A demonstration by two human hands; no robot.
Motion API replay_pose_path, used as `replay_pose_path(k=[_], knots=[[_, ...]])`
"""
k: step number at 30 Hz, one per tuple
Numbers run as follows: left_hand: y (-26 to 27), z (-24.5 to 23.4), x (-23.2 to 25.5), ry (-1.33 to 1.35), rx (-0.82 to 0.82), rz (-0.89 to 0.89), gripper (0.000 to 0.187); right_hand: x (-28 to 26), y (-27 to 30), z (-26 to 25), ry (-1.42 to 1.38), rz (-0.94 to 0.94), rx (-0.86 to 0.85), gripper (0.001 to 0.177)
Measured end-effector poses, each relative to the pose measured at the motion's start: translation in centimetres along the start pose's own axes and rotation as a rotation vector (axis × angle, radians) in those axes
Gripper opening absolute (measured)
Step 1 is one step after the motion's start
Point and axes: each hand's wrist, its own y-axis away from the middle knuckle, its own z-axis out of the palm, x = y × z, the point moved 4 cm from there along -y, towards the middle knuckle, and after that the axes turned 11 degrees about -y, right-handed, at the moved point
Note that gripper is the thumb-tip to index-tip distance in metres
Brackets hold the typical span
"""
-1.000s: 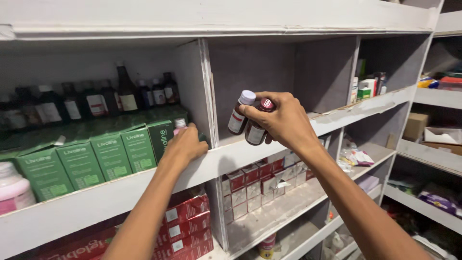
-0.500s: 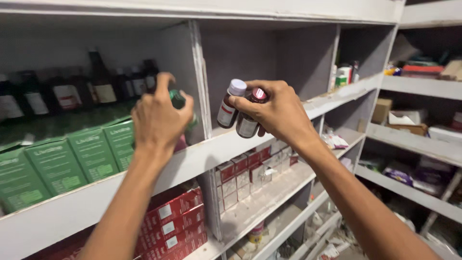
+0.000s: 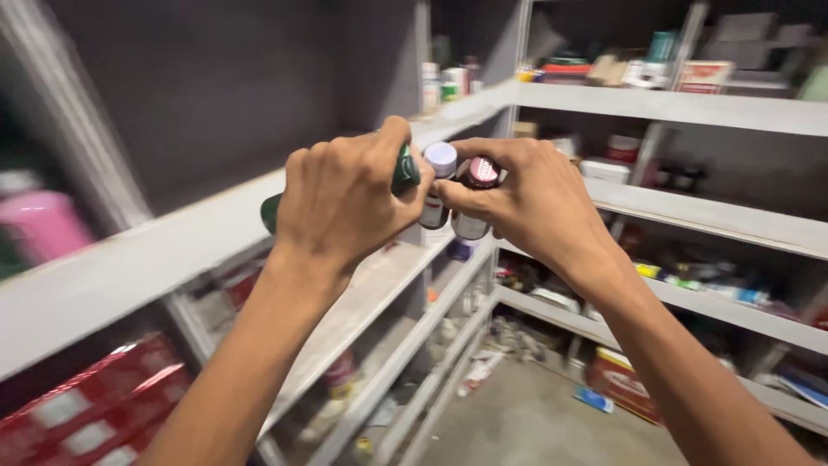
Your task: The person organizes medicine boxes and bottles by picking them up from shelves and arranging them into different shelf compartments by hand.
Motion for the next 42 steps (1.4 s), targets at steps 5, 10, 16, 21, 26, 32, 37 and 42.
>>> replay_pose_path(k=[5, 10, 16, 21, 26, 32, 37, 42], knots=[[-3.1, 9.3, 10.9, 0.177, 0.049, -0.002, 0.025, 10.2, 3.2, -8.4, 0.197, 0.166, 0.029, 0.046], [-7.9, 19.1, 24.8, 0.407, -0.025, -0.031, 0.023, 21.0, 6.0, -19.6, 0.339, 0.215, 0.055, 0.049], [-13.2, 30.6, 38.8, 0.568, 0.067, 0.040, 0.024, 34.8, 7.8, -29.9, 0.478, 0.362, 0.082, 0.047], [-16.0, 42.4, 48.3, 0.652, -0.034, 0.059, 0.025, 47.3, 8.7, -35.2, 0.494, 0.433, 0.137, 0.047], [-18.4, 57.7, 57.1, 0.716, -0.027, 0.075, 0.024, 63.5, 8.0, -38.8, 0.519, 0.560, 0.142, 0.048], [-20.9, 77.1, 65.7, 0.670, -0.108, 0.115, 0.019, 84.1, 4.8, -41.1, 0.519, 0.566, 0.150, 0.049], [-21.3, 88.7, 70.2, 0.701, -0.100, 0.113, 0.020, 96.9, 3.5, -41.9, 0.492, 0.610, 0.163, 0.048], [-21.3, 99.0, 72.8, 0.701, -0.196, 0.000, 0.024, 108.2, 2.5, -42.1, 0.447, 0.738, 0.190, 0.050]])
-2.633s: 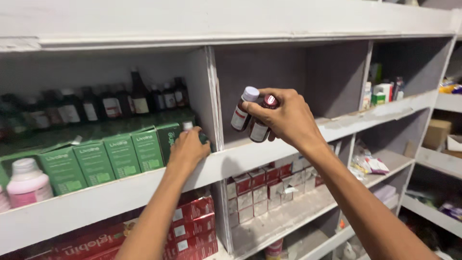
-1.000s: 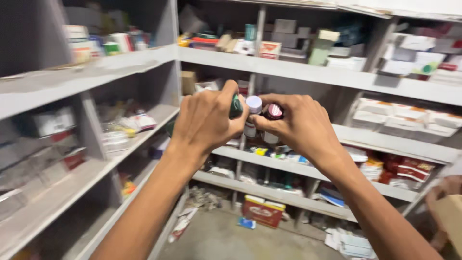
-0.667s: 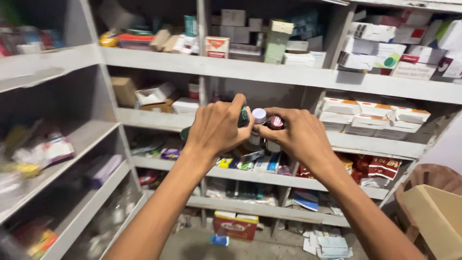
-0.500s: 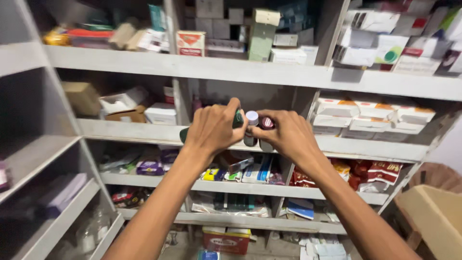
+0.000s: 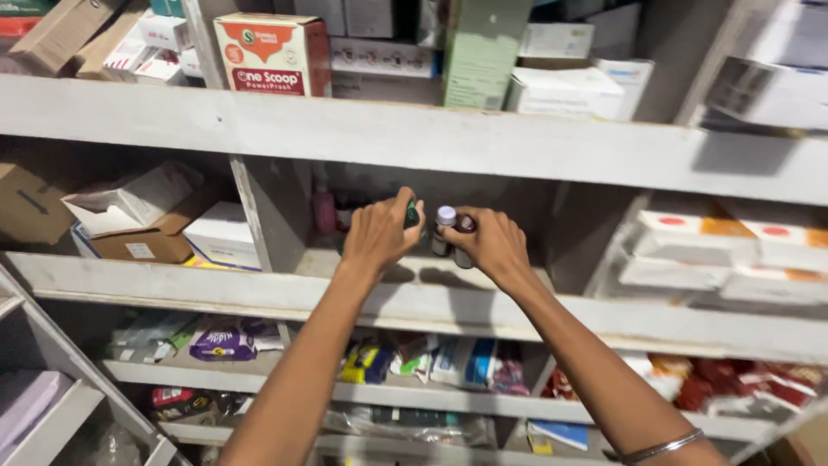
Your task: The person organizes medicine boxes and bottles by picking them up from shelves and arranging them into different shelf compartments by hand.
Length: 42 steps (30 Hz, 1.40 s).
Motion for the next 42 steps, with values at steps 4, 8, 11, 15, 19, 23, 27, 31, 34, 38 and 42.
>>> replay_pose_path(k=[4, 8, 11, 15, 19, 23, 27, 31, 34, 38, 42], knots=[[0.6, 9.7, -4.5, -0.025, -0.133, -0.143, 0.034, 6.0, -4.6, 4.5, -0.007, 0.015, -0.001, 0.050], [3.0, 18.0, -7.4, -0.173, 0.018, -0.067, 0.047, 13.3, -7.6, 9.5, 0.070, 0.105, -0.021, 0.051], [5.2, 22.7, -9.2, -0.001, -0.241, -0.200, 0.060, 18.2, -8.0, 12.3, 0.067, 0.145, -0.029, 0.053], [6.9, 24.7, -10.7, -0.022, -0.357, -0.259, 0.044, 21.2, -8.3, 13.9, 0.048, 0.373, -0.096, 0.055], [6.9, 25.6, -10.5, -0.028, -0.634, -0.305, 0.040, 21.9, -8.9, 13.7, 0.092, 0.343, -0.110, 0.059], [7.1, 24.8, -10.2, -0.077, -0.619, -0.326, 0.040, 21.8, -8.8, 13.5, 0.003, 0.222, -0.031, 0.062], [7.1, 23.9, -10.1, 0.010, -0.354, -0.318, 0.042, 20.4, -9.6, 13.2, 0.072, 0.260, -0.113, 0.056], [6.7, 24.4, -10.3, -0.030, -0.539, -0.387, 0.038, 15.8, -12.3, 11.7, -0.099, 0.095, -0.184, 0.047], [6.7, 23.7, -10.0, 0.001, -0.418, -0.367, 0.042, 14.0, -14.0, 12.0, 0.014, 0.146, -0.288, 0.047], [5.9, 23.0, -9.5, -0.007, -0.420, -0.386, 0.036, 11.7, -16.2, 13.7, 0.035, 0.131, -0.306, 0.046], [5.8, 22.3, -9.0, 0.013, -0.503, -0.394, 0.031, 10.8, -17.8, 15.2, 0.059, 0.131, -0.316, 0.046]])
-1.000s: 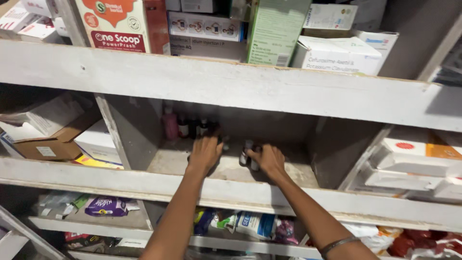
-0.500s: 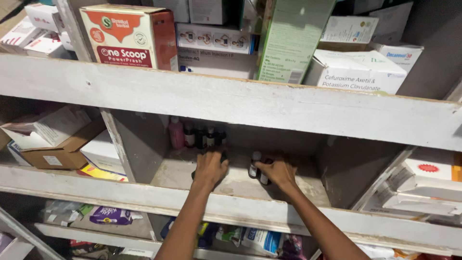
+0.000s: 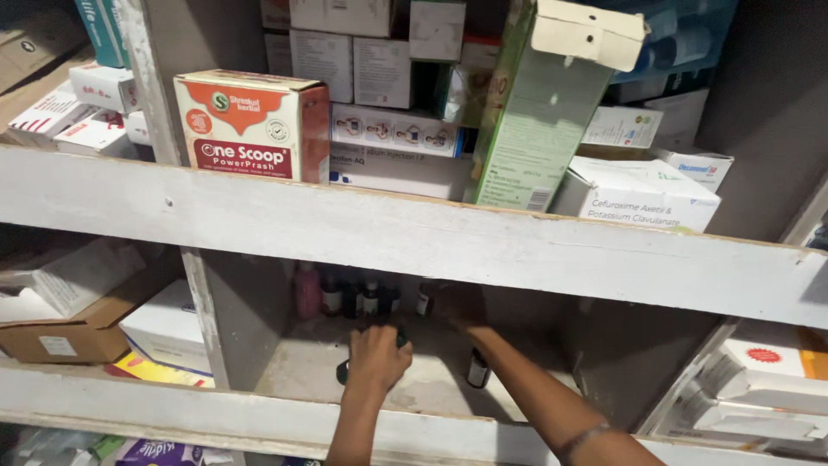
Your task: The person organizes medicine boxes and bottles by picking them up from shelves and arranging them into different shelf compartments by hand.
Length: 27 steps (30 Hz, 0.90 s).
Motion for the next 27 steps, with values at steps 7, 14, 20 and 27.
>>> replay_pose_path(k=[7, 14, 20, 27], knots=[[0.0, 0.0, 0.2, 0.036, 0.153, 0.053, 0.034, -0.4, -1.7, 4.1, 0.005, 0.019, -0.038, 0.046], [0.0, -0.2, 0.1, 0.056, -0.053, -0.006, 0.035, -0.1, -2.3, 5.7, -0.001, -0.005, -0.103, 0.049], [-0.1, -1.0, 0.1, 0.090, -0.007, -0.031, 0.044, 3.4, -0.8, 0.6, 0.150, 0.077, -0.332, 0.053], [0.2, -1.2, 0.0, 0.101, -0.013, -0.049, 0.050, 6.6, 4.6, -1.4, 0.357, 0.341, -0.562, 0.058]])
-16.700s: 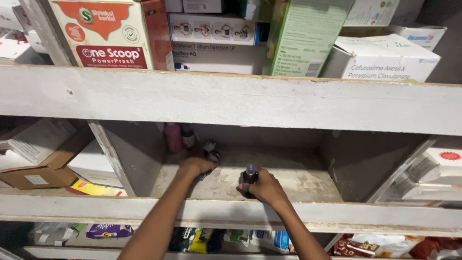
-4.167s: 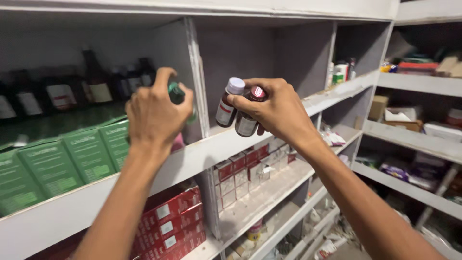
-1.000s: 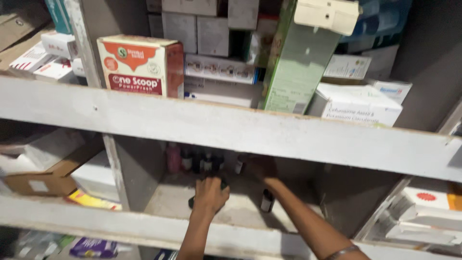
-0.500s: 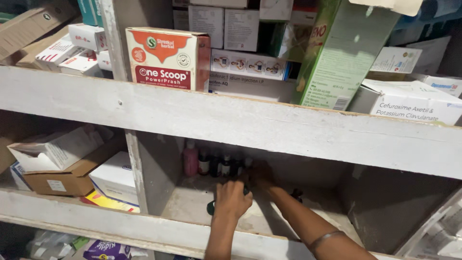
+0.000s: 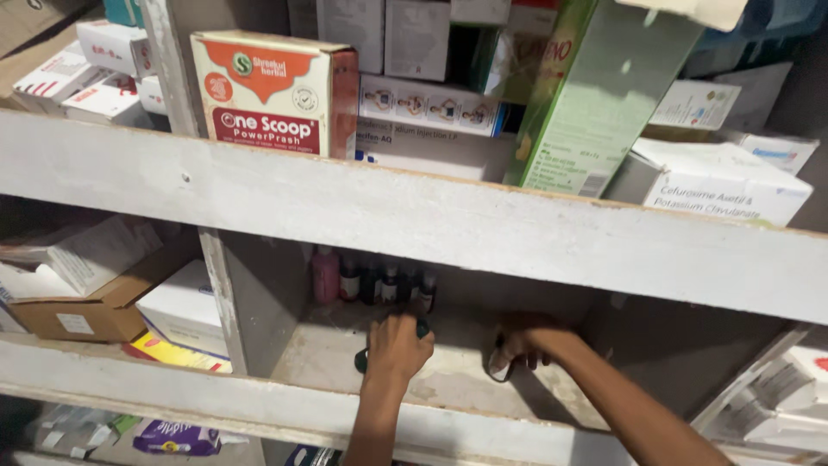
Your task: The person organizes medicine boxes and bottles by picking them up from shelves and arranging them into different shelf compartments by hand.
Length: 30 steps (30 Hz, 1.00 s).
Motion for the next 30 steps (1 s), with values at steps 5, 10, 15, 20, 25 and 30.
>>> replay_pose_path(k=[5, 10, 15, 20, 25, 30], knots=[[-0.1, -0.3, -0.2, 0.057, -0.054, -0.053, 0.054, -1.7, -2.0, -2.6, -0.146, -0.342, 0.184, 0.040], [-0.1, -0.4, -0.2, 0.059, -0.091, -0.057, 0.056, -4.0, -6.5, -4.2, -0.318, -0.422, 0.358, 0.043], [-0.3, 0.0, -0.6, 0.039, -0.111, -0.080, 0.050, -6.2, -9.3, -3.4, -0.398, -0.439, 0.448, 0.046], [-0.5, 0.7, -0.9, 0.034, -0.091, -0.074, 0.035, -4.9, -10.3, -1.8, -0.447, -0.432, 0.481, 0.050], [-0.4, 0.1, -0.7, 0.090, -0.022, -0.094, 0.043, -2.7, -10.6, 0.7, -0.509, -0.419, 0.488, 0.054], [-0.1, 0.8, -0.8, 0.037, -0.147, -0.148, 0.049, -2.1, -9.5, 2.2, -0.536, -0.493, 0.451, 0.058]])
